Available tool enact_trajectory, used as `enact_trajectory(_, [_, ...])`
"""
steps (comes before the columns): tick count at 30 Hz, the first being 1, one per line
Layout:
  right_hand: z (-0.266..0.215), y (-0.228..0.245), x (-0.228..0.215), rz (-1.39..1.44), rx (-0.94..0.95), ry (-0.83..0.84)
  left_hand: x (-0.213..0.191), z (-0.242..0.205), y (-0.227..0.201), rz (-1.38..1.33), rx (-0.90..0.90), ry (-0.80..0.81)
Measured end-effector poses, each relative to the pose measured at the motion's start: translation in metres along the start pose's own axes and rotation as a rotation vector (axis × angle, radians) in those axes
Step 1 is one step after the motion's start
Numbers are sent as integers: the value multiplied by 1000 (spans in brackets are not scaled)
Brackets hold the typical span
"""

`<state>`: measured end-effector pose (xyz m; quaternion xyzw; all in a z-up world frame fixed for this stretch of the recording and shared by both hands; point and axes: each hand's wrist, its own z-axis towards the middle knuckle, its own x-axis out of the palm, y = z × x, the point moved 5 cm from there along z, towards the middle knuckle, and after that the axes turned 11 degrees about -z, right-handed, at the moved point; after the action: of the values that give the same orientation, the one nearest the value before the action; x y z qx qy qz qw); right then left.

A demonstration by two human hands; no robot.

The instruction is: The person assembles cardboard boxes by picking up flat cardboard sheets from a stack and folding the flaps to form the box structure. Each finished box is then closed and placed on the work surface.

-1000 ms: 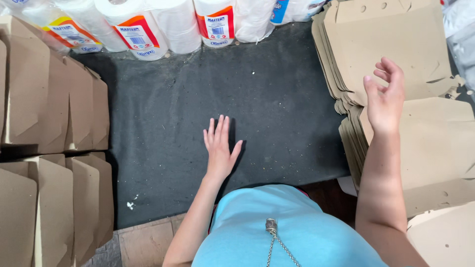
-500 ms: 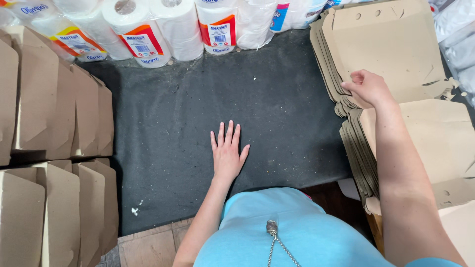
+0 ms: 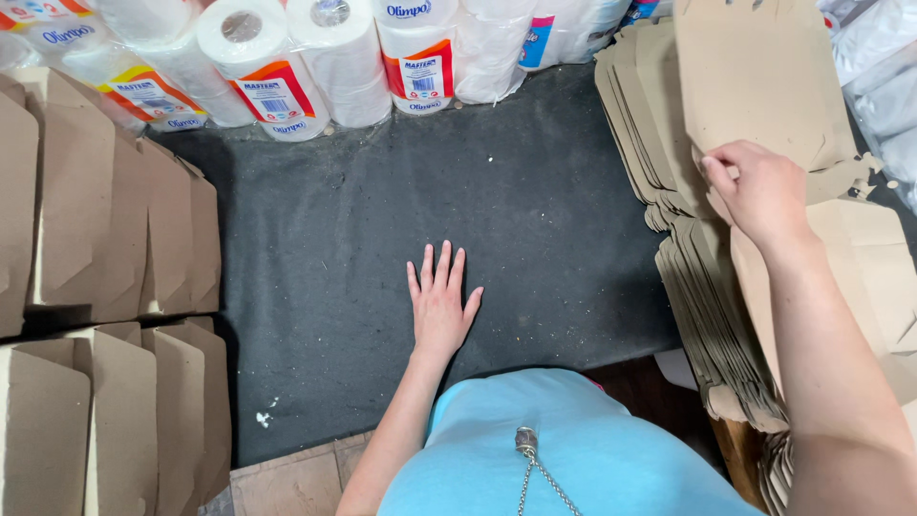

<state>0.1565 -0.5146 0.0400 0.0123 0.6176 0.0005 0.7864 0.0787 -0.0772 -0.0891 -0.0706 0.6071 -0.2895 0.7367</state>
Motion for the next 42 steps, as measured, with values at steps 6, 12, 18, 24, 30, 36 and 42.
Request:
enact_trajectory(6, [-54,67,-38,149,-140,12,-9,4,-1,-277,1,17])
enact_trajectory(12, [-108,160,-67,513,-481,336,-15,28,23,-1434,-376,-69])
enact_trajectory(18, [-129,125,-78,427,-189,607,-41,51,28,-1720,-691,93])
enact_trajectory(24, [-203,-76,-48,39,551,313,-48,60,33,-1478,-498,260])
enact_trajectory(30, [-267,-94,-56,469,1118,357,-47,70,43,-1071,-268,344])
enact_trajectory(36, [-327,-191,8,550,1017,117,-59,70,46,-836,-3,258])
enact_trajectory(42, [-225,-79,-81,785,882,27,-97,57,52,-389,411,-81])
